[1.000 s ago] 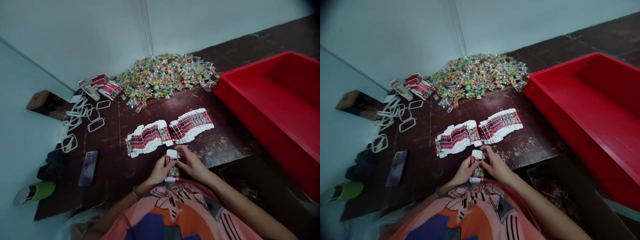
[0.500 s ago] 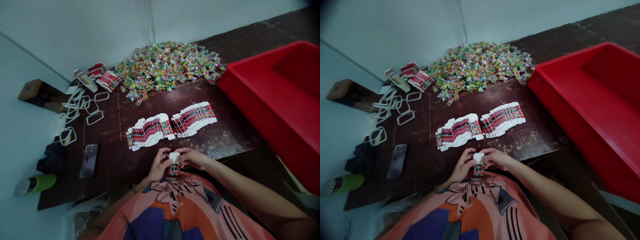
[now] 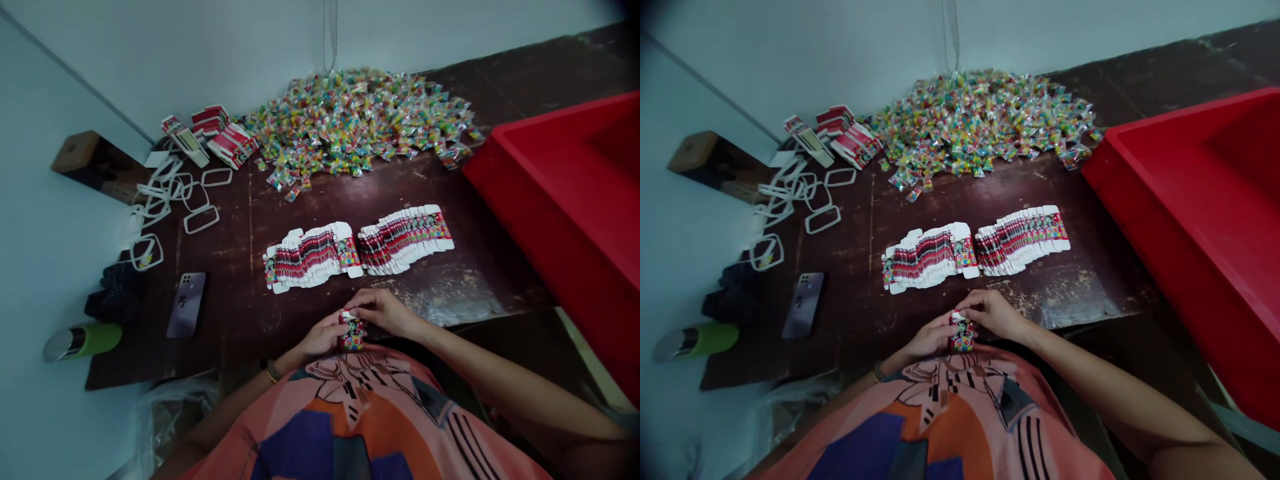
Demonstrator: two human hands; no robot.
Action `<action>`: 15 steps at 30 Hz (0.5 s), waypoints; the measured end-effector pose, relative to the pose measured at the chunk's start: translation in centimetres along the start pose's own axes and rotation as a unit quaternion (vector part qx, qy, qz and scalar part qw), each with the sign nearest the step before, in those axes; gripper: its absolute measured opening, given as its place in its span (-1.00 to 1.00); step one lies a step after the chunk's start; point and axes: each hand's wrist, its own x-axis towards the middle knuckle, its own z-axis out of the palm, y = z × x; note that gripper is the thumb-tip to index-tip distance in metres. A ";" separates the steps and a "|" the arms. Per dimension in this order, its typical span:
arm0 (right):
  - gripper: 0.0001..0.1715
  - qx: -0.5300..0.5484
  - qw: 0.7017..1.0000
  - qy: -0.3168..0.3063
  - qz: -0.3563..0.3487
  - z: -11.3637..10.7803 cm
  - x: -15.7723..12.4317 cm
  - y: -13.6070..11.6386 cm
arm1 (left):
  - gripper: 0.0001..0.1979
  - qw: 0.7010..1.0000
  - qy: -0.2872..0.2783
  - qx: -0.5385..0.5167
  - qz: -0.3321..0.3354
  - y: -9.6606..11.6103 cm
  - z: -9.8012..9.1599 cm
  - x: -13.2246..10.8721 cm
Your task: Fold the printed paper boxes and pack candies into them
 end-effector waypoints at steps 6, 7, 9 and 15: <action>-0.73 -0.090 0.992 -0.064 -0.065 -1.2 -0.1 -1.9 | -0.50 1.000 -0.017 -0.015 -0.018 0.3 -0.2 0.2; -0.72 -0.121 0.984 -0.089 -0.092 -1.3 -0.5 -2.5 | -0.47 1.000 -0.017 -0.019 -0.017 0.3 -0.2 0.2; -0.69 -0.179 0.966 -0.133 -0.134 -1.6 -1.2 -3.8 | -0.40 1.000 -0.015 -0.013 -0.006 0.3 -0.2 0.2; -0.71 -0.245 0.922 -0.225 -0.197 -3.8 4.2 -6.0 | -0.62 0.986 0.018 0.151 0.062 1.9 -0.6 -0.6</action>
